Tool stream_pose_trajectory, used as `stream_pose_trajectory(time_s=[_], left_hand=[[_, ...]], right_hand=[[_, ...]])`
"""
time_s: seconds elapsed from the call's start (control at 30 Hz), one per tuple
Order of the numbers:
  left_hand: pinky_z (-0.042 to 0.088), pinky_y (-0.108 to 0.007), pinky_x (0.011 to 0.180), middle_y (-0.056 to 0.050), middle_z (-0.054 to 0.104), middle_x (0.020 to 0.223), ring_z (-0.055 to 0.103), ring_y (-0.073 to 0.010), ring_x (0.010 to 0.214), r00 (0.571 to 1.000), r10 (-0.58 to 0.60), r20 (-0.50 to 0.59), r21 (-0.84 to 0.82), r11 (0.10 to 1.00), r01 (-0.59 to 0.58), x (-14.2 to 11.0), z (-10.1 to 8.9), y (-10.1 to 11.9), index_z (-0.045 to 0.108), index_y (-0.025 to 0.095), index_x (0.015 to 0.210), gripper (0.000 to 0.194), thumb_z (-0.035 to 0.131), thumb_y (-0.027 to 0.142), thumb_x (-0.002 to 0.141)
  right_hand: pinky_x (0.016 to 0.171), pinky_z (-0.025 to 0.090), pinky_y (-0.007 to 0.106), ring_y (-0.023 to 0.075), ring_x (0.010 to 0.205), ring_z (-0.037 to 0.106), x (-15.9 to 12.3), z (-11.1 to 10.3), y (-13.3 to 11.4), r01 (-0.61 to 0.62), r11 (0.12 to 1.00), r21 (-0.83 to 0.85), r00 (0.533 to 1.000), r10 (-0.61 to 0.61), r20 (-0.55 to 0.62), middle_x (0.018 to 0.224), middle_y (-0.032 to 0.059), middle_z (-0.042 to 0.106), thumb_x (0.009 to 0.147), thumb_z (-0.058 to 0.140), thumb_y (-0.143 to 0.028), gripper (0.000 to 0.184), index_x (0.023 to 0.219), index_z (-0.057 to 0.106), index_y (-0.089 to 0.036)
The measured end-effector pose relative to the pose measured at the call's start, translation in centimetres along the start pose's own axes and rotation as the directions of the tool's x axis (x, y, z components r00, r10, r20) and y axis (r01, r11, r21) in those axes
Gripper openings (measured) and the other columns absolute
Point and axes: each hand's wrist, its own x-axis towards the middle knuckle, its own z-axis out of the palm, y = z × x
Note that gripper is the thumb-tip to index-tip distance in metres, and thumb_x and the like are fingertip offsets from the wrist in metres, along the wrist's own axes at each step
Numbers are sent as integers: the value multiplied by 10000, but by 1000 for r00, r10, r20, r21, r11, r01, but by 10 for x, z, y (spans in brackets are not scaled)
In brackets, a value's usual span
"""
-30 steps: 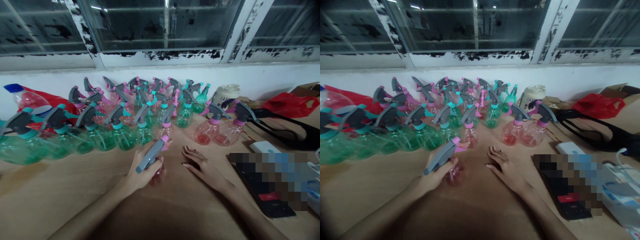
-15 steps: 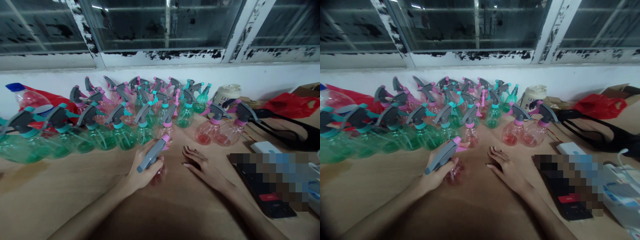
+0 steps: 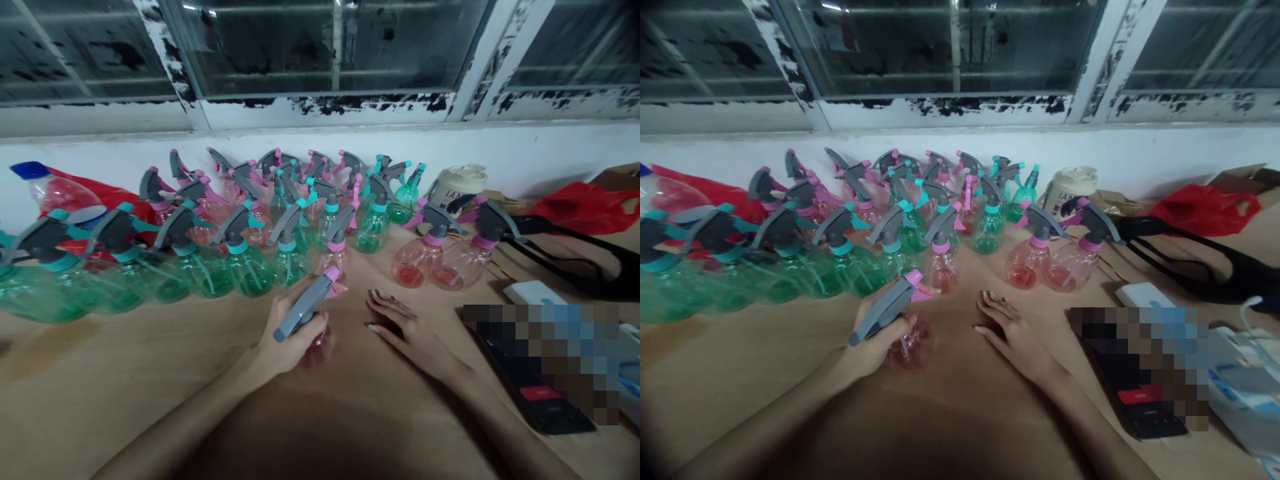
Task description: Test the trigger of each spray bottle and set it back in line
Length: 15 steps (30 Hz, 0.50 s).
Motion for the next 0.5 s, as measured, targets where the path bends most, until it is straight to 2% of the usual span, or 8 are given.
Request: stream_pose_trajectory(time_s=[0.1,0.27,0.5], left_hand=[[472,-272,524,-5,570,699,527,-149,600,997,69,22,-7,998,-69,0,-1,-2,617,216,768,184,487,135,666],[466,-256,523,3,559,696,531,-135,596,996,91,20,-29,996,-90,1,-1,-1,565,201,722,125,473,128,678],[450,-260,495,7,569,702,518,-135,570,996,94,6,38,995,-94,3,-1,-3,606,210,814,189,486,140,686]], right_hand=[[1064,304,489,228,1274,386,0,0,0,6,1000,5,1000,-6,-5,1364,70,464,875,491,-371,444,1294,461,-226],[1063,303,496,231,1277,380,0,0,0,8,1000,12,1000,-8,-6,1371,64,456,873,496,-376,459,1309,442,-243],[1061,303,497,229,1273,387,0,-1,-1,8,1000,14,1000,-8,-5,1363,71,466,874,495,-371,459,1310,441,-236]])
